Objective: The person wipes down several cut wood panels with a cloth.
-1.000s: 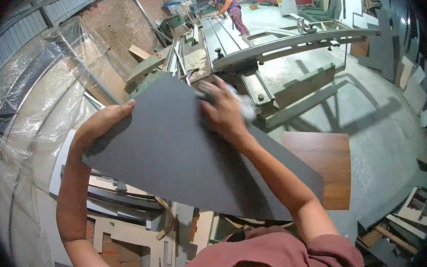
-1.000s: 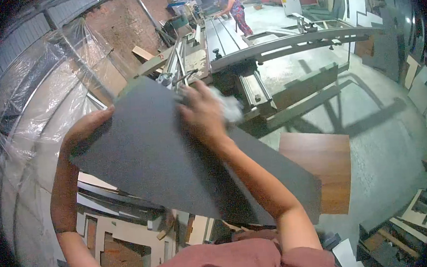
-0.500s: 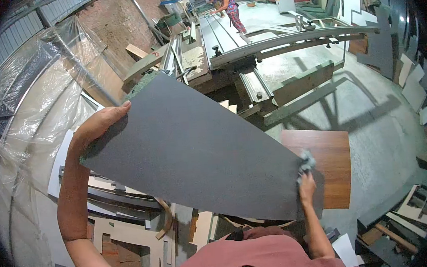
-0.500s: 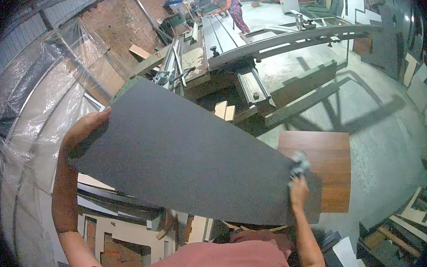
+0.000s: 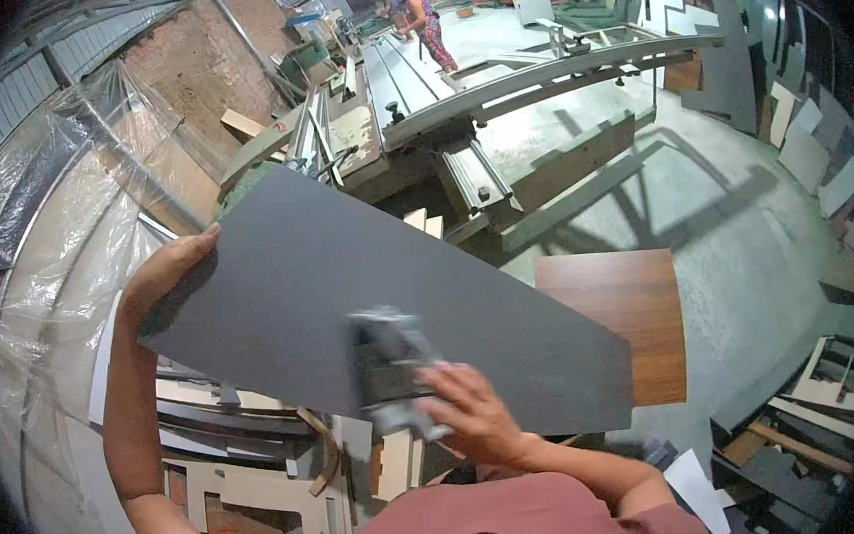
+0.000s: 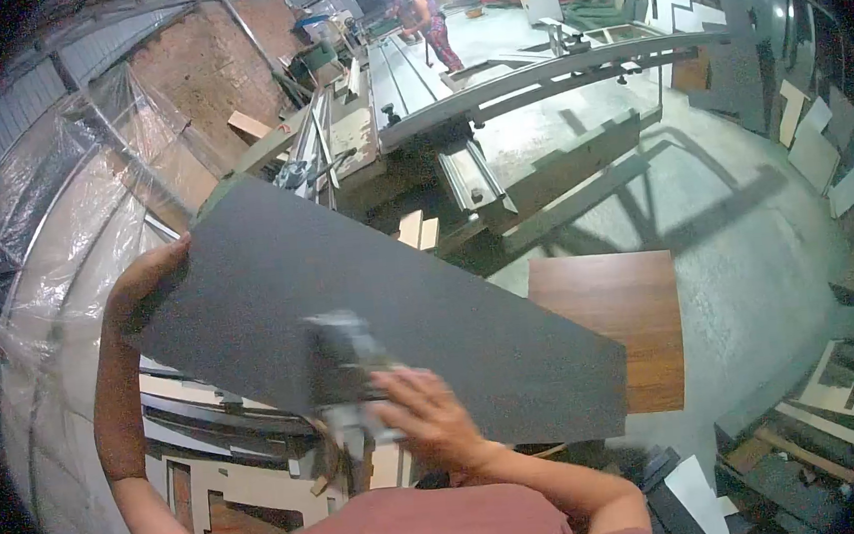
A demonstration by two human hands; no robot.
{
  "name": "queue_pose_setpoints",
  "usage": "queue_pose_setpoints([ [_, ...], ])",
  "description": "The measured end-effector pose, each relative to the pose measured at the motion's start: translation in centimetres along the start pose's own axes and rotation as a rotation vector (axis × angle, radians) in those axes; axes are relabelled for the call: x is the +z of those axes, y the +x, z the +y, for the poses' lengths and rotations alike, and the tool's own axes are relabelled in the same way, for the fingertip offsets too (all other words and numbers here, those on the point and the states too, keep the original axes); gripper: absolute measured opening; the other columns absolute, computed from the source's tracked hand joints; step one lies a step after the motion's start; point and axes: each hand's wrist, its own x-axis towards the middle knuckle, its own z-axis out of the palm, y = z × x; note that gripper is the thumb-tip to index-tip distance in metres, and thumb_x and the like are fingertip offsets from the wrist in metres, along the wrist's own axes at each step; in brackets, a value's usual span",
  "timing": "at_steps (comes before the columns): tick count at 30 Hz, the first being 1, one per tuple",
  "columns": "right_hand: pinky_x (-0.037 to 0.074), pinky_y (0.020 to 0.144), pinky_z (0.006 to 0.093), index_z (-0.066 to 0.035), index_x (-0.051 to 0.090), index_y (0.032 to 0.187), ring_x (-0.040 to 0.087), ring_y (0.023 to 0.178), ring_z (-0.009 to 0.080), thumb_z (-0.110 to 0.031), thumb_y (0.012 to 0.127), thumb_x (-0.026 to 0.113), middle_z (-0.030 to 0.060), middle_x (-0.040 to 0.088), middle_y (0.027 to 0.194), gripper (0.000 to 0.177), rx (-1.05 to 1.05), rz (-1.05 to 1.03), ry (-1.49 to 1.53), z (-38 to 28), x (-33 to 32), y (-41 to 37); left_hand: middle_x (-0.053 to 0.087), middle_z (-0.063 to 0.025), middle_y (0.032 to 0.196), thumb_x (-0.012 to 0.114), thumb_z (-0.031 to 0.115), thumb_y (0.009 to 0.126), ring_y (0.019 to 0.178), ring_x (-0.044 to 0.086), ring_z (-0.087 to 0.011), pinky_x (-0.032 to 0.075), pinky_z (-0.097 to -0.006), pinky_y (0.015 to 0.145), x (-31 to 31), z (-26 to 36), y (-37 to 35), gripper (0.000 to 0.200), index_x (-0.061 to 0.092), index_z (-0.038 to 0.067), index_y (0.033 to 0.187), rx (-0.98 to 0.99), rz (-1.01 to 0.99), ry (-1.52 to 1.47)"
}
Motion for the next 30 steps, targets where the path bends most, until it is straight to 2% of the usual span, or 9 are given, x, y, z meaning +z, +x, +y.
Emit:
queue_pose_setpoints([
  [3,0.03,0.094,0.0419,0.0,0.042,0.113,0.036,0.114,0.0336,-0.008,0.072,0.055,0.0193,0.037,0.122,0.045,0.274,0.112,-0.086,6.3,-0.6,-11.7,0.058,-0.0158,0.081,0.049,0.04,0.081,0.067,0.057,-0.018,0.046,-0.026,0.058,0.6,0.0,0.0,0.049,0.053,-0.007,0.095,0.011,0.023,-0.007],
  [8,0.034,0.087,0.0389,0.004,0.041,0.113,0.045,0.103,0.0342,-0.018,0.082,0.039,0.0235,0.047,0.11,0.038,1.436,0.398,0.027,12.4,-4.0,-26.1,0.057,-0.0183,0.084,0.048,0.04,0.081,0.07,0.057,-0.0194,0.046,-0.0273,0.06,1.1,1.0,-0.8,0.051,0.052,-0.008,0.097,0.031,0.08,0.058],
  [13,0.04,0.07,0.0444,0.005,0.056,0.083,0.052,0.082,0.0407,-0.028,0.08,0.04,0.0238,0.057,0.085,0.037,1.794,0.24,-0.433,21.5,-2.3,-40.0,0.057,-0.0188,0.086,0.047,0.041,0.082,0.07,0.057,-0.0206,0.045,-0.03,0.063,2.0,2.9,-2.6,0.052,0.052,-0.007,0.1,0.011,0.153,0.206],
  [16,0.041,0.067,0.0456,0.003,0.057,0.075,0.053,0.075,0.0414,-0.026,0.079,0.041,0.0214,0.057,0.078,0.033,1.783,0.297,-0.434,23.0,-1.2,-39.8,0.057,-0.0186,0.085,0.046,0.041,0.082,0.07,0.057,-0.0203,0.045,-0.0302,0.062,1.3,2.6,-2.9,0.052,0.052,-0.007,0.099,0.011,0.085,0.118],
  [17,0.038,0.069,0.0448,0.002,0.054,0.081,0.052,0.08,0.0385,-0.021,0.078,0.045,0.0213,0.056,0.081,0.025,1.523,0.12,-0.314,23.9,-1.1,-40.0,0.057,-0.0186,0.085,0.046,0.041,0.082,0.07,0.057,-0.0203,0.045,-0.0302,0.062,1.2,2.5,-3.1,0.052,0.052,-0.007,0.099,0.003,0.09,0.114],
  [19,0.038,0.072,0.0403,0.002,0.05,0.087,0.05,0.081,0.035,-0.014,0.076,0.046,0.0198,0.053,0.086,0.019,1.347,0.367,-0.165,20.7,-1.9,-30.2,0.057,-0.0184,0.085,0.046,0.041,0.082,0.07,0.057,-0.0197,0.045,-0.0291,0.062,1.2,2.4,-3.4,0.051,0.052,-0.007,0.099,-0.037,0.11,0.098],
  [22,0.03,0.09,0.0338,0.001,0.045,0.109,0.042,0.102,0.0333,-0.007,0.071,0.046,0.0176,0.047,0.109,0.039,0.923,0.331,0.205,14.0,-5.7,-11.9,0.057,-0.0182,0.085,0.046,0.04,0.082,0.07,0.057,-0.0194,0.045,-0.0285,0.062,1.9,3.3,-4.1,0.051,0.052,-0.008,0.099,-0.065,0.134,0.153],
  [25,0.027,0.096,0.0373,-0.003,0.042,0.116,0.034,0.115,0.0316,0.004,0.067,0.046,0.0163,0.038,0.123,0.05,0.479,0.222,0.086,14.2,-4.5,-5.0,0.057,-0.0178,0.084,0.046,0.039,0.083,0.069,0.057,-0.019,0.045,-0.028,0.063,3.1,4.1,-5.2,0.05,0.052,-0.008,0.098,-0.042,0.123,0.046],
  [30,0.032,0.091,0.0363,-0.002,0.045,0.112,0.042,0.107,0.0306,-0.003,0.075,0.045,0.016,0.046,0.114,0.037,0.512,0.247,0.108,17.0,-5.5,-4.5,0.057,-0.018,0.085,0.048,0.041,0.081,0.07,0.057,-0.0186,0.045,-0.0283,0.063,2.3,3.9,-5.5,0.051,0.053,-0.007,0.096,-0.048,0.136,0.095],
])
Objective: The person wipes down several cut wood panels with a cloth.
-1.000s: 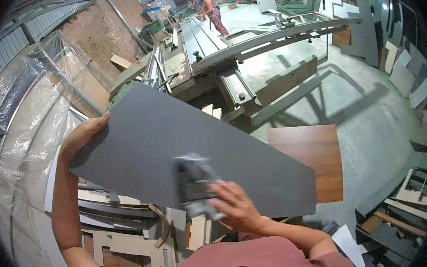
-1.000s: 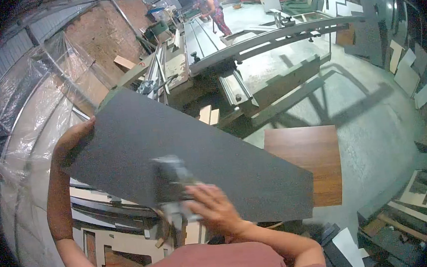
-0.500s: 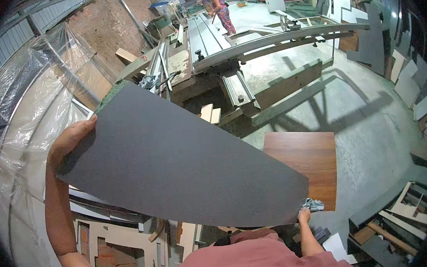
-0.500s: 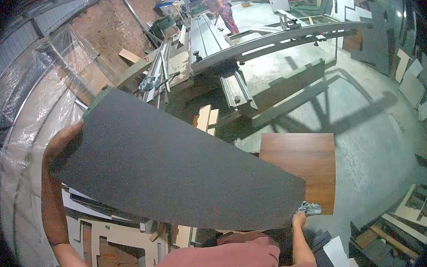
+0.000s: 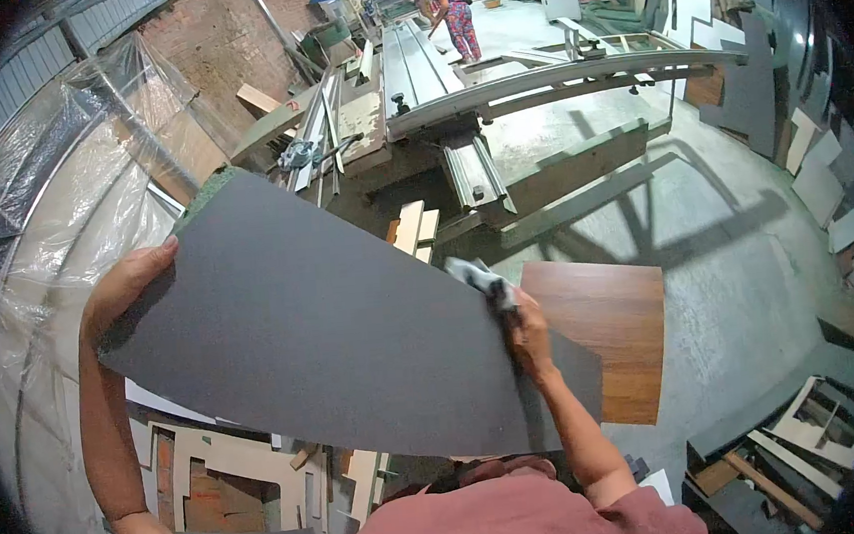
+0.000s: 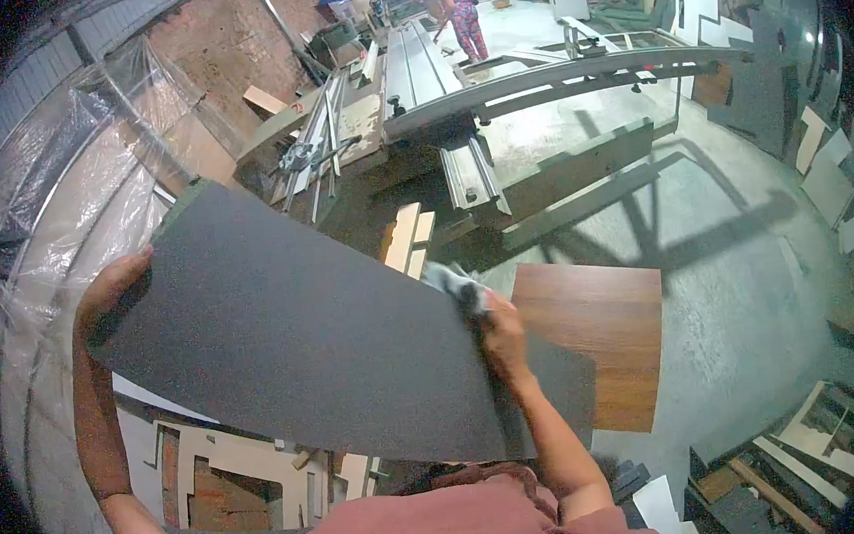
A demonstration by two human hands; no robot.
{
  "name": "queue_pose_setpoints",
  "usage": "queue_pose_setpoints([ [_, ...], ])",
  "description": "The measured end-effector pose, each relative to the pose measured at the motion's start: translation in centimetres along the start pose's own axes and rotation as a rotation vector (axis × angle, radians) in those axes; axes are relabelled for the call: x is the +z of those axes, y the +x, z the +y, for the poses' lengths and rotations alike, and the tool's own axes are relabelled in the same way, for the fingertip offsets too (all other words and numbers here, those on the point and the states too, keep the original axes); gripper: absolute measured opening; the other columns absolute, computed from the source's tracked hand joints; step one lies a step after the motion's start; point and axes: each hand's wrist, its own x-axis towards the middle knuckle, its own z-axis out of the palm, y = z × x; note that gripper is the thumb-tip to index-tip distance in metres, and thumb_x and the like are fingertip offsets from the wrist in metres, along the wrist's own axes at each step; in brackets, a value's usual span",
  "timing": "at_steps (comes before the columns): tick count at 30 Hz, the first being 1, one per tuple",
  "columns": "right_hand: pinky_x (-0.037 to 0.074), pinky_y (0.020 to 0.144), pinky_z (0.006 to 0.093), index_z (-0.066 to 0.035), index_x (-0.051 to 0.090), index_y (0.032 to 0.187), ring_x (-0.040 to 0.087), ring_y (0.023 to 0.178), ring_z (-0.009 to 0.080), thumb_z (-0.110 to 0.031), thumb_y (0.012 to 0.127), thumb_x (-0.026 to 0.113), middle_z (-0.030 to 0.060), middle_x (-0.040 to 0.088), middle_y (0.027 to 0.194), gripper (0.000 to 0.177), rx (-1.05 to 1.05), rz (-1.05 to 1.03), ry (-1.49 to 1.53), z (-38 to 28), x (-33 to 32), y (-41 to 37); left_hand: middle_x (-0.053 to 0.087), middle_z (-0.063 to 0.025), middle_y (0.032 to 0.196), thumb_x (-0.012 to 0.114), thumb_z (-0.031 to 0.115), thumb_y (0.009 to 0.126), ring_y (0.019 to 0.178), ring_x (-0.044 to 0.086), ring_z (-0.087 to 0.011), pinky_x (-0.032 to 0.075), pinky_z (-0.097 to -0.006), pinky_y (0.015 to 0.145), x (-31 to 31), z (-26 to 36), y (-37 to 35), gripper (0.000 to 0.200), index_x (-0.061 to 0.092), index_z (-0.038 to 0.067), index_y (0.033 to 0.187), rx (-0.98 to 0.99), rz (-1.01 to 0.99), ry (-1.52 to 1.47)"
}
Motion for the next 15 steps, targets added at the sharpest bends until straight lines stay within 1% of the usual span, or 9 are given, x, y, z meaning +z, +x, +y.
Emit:
queue_pose_setpoints([
  [1,0.034,0.088,0.0364,-0.002,0.049,0.107,0.046,0.102,0.0313,0.001,0.071,0.046,0.0162,0.051,0.107,0.037,0.126,0.049,0.085,1.5,-1.0,-0.5,0.057,-0.0178,0.085,0.049,0.042,0.08,0.071,0.057,-0.0186,0.045,-0.0285,0.063,-0.1,-0.1,0.0,0.052,0.053,-0.007,0.096,-0.018,0.028,-0.008],
  [4,0.037,0.081,0.0386,0.0,0.053,0.1,0.05,0.091,0.0324,-0.006,0.073,0.047,0.0178,0.054,0.097,0.028,0.431,0.112,-0.238,11.7,-4.4,-8.7,0.057,-0.0177,0.086,0.049,0.043,0.08,0.073,0.056,-0.0187,0.045,-0.0292,0.064,0.2,0.7,-1.0,0.052,0.053,-0.006,0.097,-0.045,-0.007,0.01],
  [5,0.035,0.083,0.0374,0.002,0.05,0.102,0.046,0.098,0.0331,-0.008,0.077,0.044,0.0179,0.052,0.103,0.028,0.476,0.157,-0.252,12.6,-6.1,-11.8,0.057,-0.0177,0.086,0.049,0.043,0.08,0.073,0.056,-0.0187,0.045,-0.0292,0.064,0.2,0.5,-1.0,0.052,0.053,-0.006,0.097,-0.049,-0.003,0.013],
  [6,0.036,0.08,0.0372,0.002,0.051,0.097,0.047,0.093,0.0331,-0.006,0.075,0.046,0.0168,0.053,0.098,0.024,0.375,0.187,-0.544,19.3,-6.4,-17.9,0.057,-0.0173,0.086,0.049,0.042,0.08,0.072,0.056,-0.0185,0.044,-0.0291,0.063,0.0,0.2,-1.0,0.051,0.053,-0.006,0.097,-0.054,0.066,0.038],
  [7,0.037,0.078,0.0377,0.001,0.052,0.093,0.048,0.089,0.0327,-0.004,0.073,0.048,0.0156,0.053,0.095,0.021,0.476,0.129,-0.653,20.8,-7.6,-22.2,0.057,-0.017,0.085,0.049,0.041,0.08,0.072,0.056,-0.0183,0.044,-0.029,0.063,-0.1,0.0,-1.0,0.05,0.053,-0.006,0.096,-0.06,0.134,0.063],
  [10,0.037,0.075,0.0411,0.002,0.051,0.091,0.047,0.084,0.0345,-0.008,0.074,0.049,0.018,0.05,0.085,0.02,0.669,0.021,-0.734,21.0,-9.5,-30.8,0.057,-0.0162,0.084,0.048,0.039,0.081,0.069,0.056,-0.0175,0.044,-0.0284,0.062,0.6,1.2,-1.8,0.047,0.053,-0.005,0.096,-0.016,0.049,0.032],
  [12,0.037,0.075,0.0417,0.002,0.05,0.094,0.047,0.084,0.0349,-0.01,0.075,0.048,0.0188,0.05,0.084,0.023,0.711,-0.013,-0.742,17.1,-9.5,-30.0,0.057,-0.0162,0.083,0.048,0.039,0.081,0.068,0.056,-0.0174,0.044,-0.0283,0.062,0.7,1.5,-1.8,0.047,0.053,-0.005,0.096,-0.006,0.074,0.028],
  [14,0.038,0.074,0.0427,0.003,0.046,0.1,0.047,0.08,0.0375,-0.015,0.078,0.046,0.0207,0.049,0.085,0.028,0.974,-0.112,-0.715,14.1,-9.2,-30.2,0.057,-0.0161,0.083,0.048,0.04,0.081,0.067,0.055,-0.0173,0.044,-0.0282,0.062,1.2,1.7,-1.8,0.047,0.053,-0.005,0.096,-0.015,0.068,0.04],
  [15,0.042,0.069,0.0442,0.0,0.044,0.1,0.05,0.072,0.035,-0.019,0.081,0.045,0.0169,0.05,0.08,0.027,0.964,-0.145,-0.636,15.6,-9.0,-32.1,0.057,-0.0161,0.082,0.048,0.04,0.081,0.067,0.056,-0.0174,0.045,-0.028,0.062,1.7,2.3,-2.0,0.047,0.053,-0.005,0.096,-0.017,0.067,-0.001],
])
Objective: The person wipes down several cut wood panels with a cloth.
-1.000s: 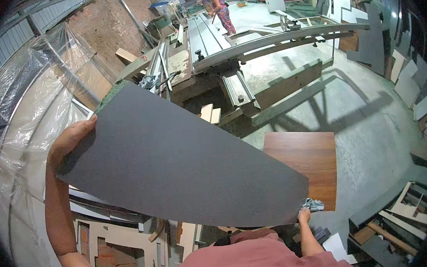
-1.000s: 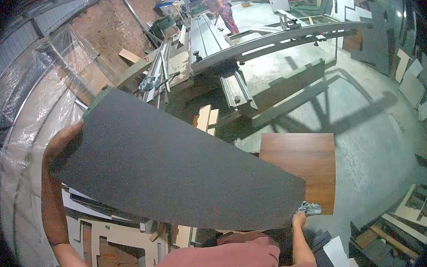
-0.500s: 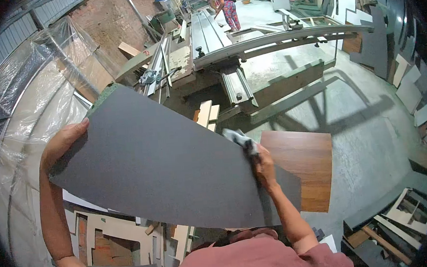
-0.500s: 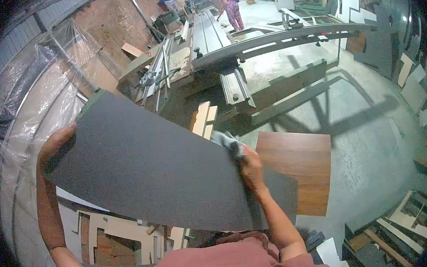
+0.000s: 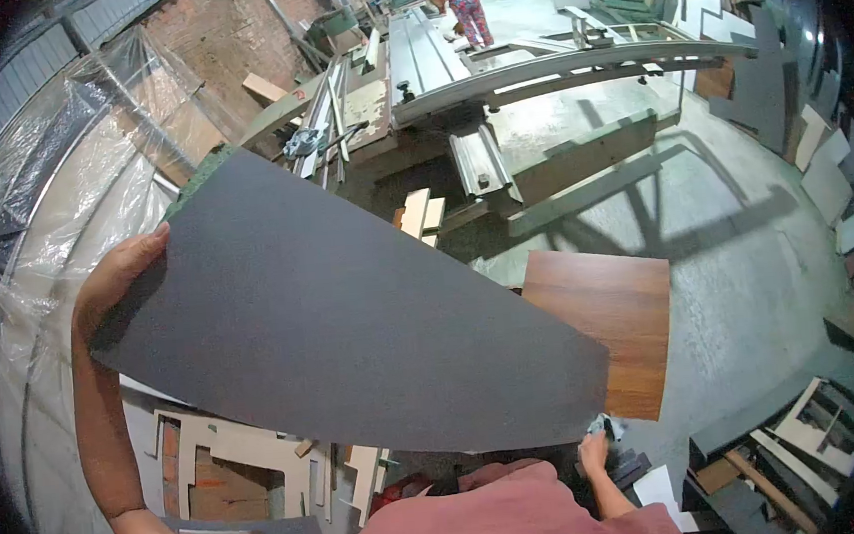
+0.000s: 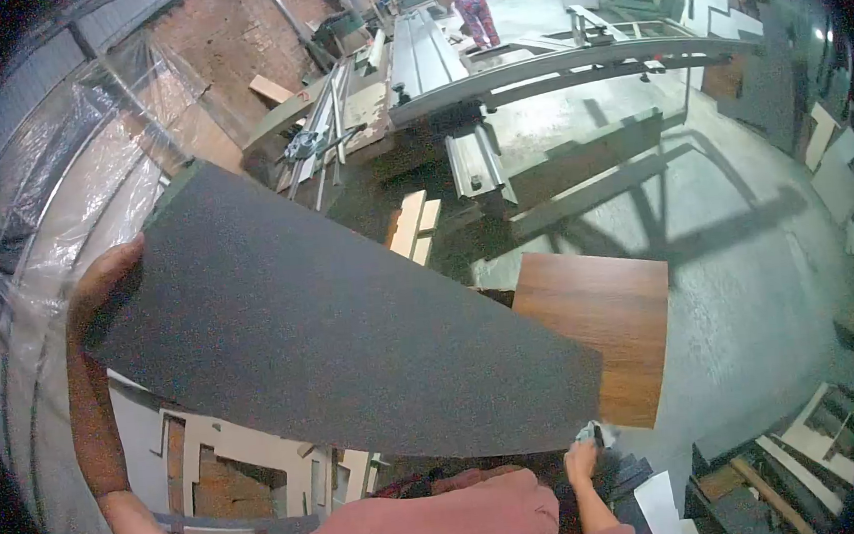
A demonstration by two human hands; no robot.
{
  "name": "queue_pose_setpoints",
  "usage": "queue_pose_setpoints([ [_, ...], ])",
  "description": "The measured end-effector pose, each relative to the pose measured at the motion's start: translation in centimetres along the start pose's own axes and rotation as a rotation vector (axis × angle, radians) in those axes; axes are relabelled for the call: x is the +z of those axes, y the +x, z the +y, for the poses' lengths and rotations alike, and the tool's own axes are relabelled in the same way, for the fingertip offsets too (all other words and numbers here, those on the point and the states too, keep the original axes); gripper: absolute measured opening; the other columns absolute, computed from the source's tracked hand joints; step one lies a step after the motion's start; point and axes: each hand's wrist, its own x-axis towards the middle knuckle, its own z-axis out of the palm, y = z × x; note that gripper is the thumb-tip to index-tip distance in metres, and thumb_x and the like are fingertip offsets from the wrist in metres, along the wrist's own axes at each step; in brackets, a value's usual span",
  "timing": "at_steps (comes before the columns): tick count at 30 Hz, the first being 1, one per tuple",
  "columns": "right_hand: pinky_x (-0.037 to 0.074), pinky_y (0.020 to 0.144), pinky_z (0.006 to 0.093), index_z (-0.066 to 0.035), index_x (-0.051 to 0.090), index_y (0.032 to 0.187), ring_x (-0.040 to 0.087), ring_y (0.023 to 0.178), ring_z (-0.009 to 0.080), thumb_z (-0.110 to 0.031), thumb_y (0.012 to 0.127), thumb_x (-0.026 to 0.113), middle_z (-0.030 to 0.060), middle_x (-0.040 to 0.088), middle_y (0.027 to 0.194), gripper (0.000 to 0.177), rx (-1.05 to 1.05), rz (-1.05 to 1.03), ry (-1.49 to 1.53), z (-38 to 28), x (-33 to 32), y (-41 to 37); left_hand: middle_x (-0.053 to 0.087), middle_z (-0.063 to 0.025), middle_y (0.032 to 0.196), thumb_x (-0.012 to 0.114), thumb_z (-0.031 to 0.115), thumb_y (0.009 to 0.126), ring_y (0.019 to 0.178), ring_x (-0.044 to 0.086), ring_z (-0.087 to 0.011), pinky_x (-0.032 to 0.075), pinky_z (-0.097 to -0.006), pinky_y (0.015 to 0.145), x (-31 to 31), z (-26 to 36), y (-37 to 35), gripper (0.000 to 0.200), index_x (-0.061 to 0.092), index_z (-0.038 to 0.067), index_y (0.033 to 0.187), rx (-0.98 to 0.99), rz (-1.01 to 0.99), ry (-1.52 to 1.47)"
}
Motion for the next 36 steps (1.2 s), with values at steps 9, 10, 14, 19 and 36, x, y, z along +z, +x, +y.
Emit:
queue_pose_setpoints([
  [9,0.047,0.066,0.0402,-0.008,0.053,0.084,0.052,0.081,0.0251,-0.024,0.083,0.048,0.0093,0.054,0.085,0.016,0.914,-0.694,1.682,-9.7,-5.1,-5.0,0.058,-0.0158,0.081,0.05,0.04,0.08,0.067,0.056,-0.0184,0.045,-0.0281,0.06,0.3,0.6,1.7,0.048,0.053,-0.006,0.095,0.058,-0.04,-0.071],
  [10,0.047,0.068,0.0392,-0.007,0.054,0.083,0.051,0.082,0.025,-0.026,0.082,0.05,0.0093,0.055,0.085,0.02,0.945,-0.759,1.708,-10.7,-5.0,-5.3,0.058,-0.0162,0.081,0.05,0.04,0.08,0.068,0.056,-0.0188,0.045,-0.0283,0.061,0.3,0.8,1.6,0.049,0.053,-0.006,0.095,0.032,-0.06,-0.071],
  [14,0.046,0.074,0.0375,-0.004,0.052,0.095,0.05,0.089,0.0242,-0.037,0.068,0.064,0.0106,0.053,0.093,0.044,1.084,-1.096,1.952,-17.3,-8.1,-7.7,0.058,-0.0169,0.083,0.05,0.04,0.08,0.069,0.056,-0.0192,0.045,-0.0277,0.063,0.7,1.2,1.3,0.049,0.053,-0.006,0.096,0.066,-0.018,-0.001],
  [19,0.048,0.071,0.0364,-0.004,0.053,0.094,0.053,0.087,0.0225,-0.043,0.07,0.061,0.0113,0.055,0.093,0.047,1.094,-1.17,2.021,-20.1,-9.2,-9.3,0.054,-0.0177,0.098,0.05,0.028,0.08,0.08,0.054,-0.0185,0.042,-0.0283,0.073,0.1,0.7,1.9,0.047,0.044,-0.006,0.112,0.123,-0.106,-0.007],
  [36,0.049,0.044,0.0315,-0.007,0.055,0.077,0.056,0.05,0.0199,-0.018,0.074,0.061,0.0075,0.059,0.065,0.013,0.783,-0.708,1.704,-18.5,-17.9,-3.9,0.044,-0.023,0.11,0.063,0.027,0.07,0.102,0.046,-0.0271,0.038,-0.0332,0.085,0.1,-12.8,1.0,0.059,0.042,-0.008,0.112,0.652,-0.476,-0.73],
])
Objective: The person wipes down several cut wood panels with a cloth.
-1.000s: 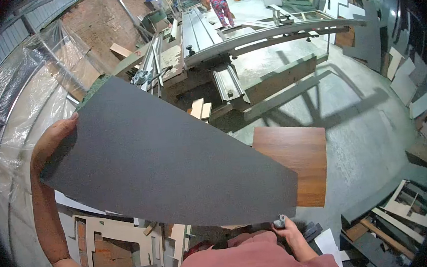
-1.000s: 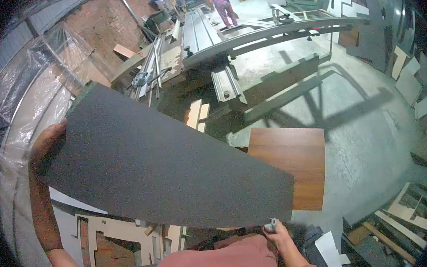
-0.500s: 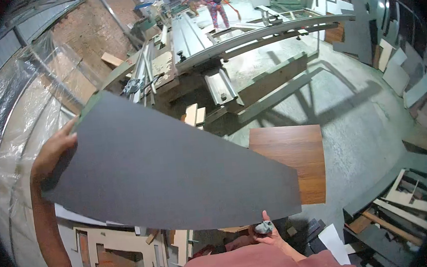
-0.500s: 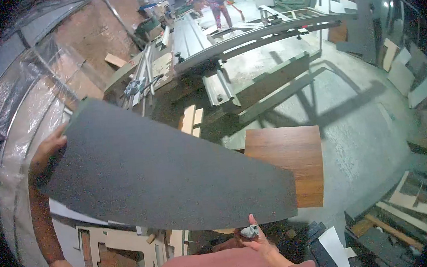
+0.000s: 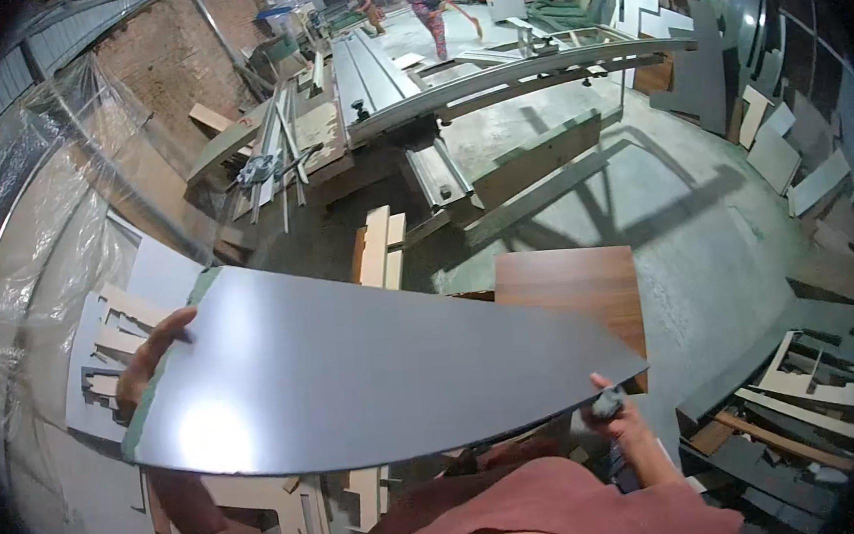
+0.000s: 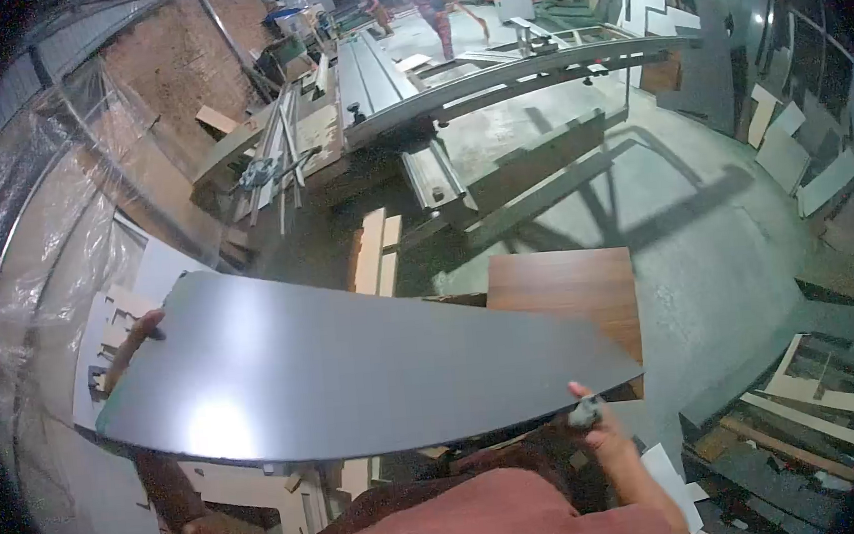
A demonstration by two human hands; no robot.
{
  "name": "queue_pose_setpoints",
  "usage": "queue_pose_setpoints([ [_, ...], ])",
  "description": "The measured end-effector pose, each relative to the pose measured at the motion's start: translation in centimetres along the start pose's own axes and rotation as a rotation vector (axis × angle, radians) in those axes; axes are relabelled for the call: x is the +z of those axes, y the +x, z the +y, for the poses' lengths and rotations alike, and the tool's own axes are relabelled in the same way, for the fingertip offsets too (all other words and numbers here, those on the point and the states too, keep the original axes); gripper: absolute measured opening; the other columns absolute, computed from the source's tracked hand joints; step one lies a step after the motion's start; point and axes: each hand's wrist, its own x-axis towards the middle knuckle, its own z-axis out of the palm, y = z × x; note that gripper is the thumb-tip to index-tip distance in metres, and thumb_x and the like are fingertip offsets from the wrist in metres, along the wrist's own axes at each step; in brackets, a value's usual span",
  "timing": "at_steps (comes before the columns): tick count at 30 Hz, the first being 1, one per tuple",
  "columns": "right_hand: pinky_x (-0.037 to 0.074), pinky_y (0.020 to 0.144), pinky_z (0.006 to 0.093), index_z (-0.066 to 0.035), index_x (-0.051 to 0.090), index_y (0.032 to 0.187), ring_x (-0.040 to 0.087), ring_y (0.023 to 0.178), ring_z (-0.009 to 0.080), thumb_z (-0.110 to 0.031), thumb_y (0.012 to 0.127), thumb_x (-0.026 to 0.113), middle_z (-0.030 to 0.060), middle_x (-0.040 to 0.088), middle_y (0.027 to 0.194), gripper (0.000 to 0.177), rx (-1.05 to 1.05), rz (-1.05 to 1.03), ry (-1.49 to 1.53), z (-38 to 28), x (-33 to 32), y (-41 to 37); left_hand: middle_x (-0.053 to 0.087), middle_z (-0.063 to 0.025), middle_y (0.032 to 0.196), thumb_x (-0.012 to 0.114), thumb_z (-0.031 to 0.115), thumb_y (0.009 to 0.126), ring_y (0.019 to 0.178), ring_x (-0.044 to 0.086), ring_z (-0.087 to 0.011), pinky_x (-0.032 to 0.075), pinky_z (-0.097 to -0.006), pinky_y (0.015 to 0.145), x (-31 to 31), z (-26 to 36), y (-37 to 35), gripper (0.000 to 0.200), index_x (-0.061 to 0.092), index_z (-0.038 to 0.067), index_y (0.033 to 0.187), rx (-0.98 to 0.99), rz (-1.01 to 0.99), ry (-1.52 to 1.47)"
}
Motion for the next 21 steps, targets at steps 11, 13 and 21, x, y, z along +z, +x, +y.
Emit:
queue_pose_setpoints([
  [11,0.048,0.047,0.0352,-0.007,0.055,0.077,0.054,0.05,0.0243,-0.028,0.072,0.061,0.012,0.056,0.063,0.022,0.03,0.06,-0.254,-8.6,-1.4,2.9,0.062,-0.016,0.077,0.05,0.045,0.076,0.074,0.061,-0.025,0.042,-0.0469,0.08,-3.5,-7.4,0.3,0.044,0.061,0.002,0.074,0.358,-0.085,0.549],
  [13,0.048,0.047,0.0375,-0.011,0.055,0.081,0.055,0.053,0.0251,-0.031,0.075,0.057,0.0108,0.055,0.062,0.021,-0.023,0.147,-0.406,-10.3,1.0,1.1,0.062,-0.017,0.076,0.051,0.043,0.075,0.07,0.062,-0.0247,0.049,-0.0413,0.069,-1.8,-5.0,-0.2,0.045,0.06,0.0,0.071,0.316,-0.164,0.504],
  [21,0.05,0.045,0.0316,-0.005,0.05,0.083,0.056,0.051,0.0173,-0.046,0.082,0.038,0.0091,0.056,0.061,0.043,-0.146,0.032,-0.782,-12.7,10.6,0.5,0.057,-0.0132,0.074,0.057,0.036,0.076,0.066,0.057,-0.0193,0.048,-0.0309,0.061,-2.7,-4.7,-3.0,0.04,0.054,-0.004,0.081,0.212,0.6,0.886],
])
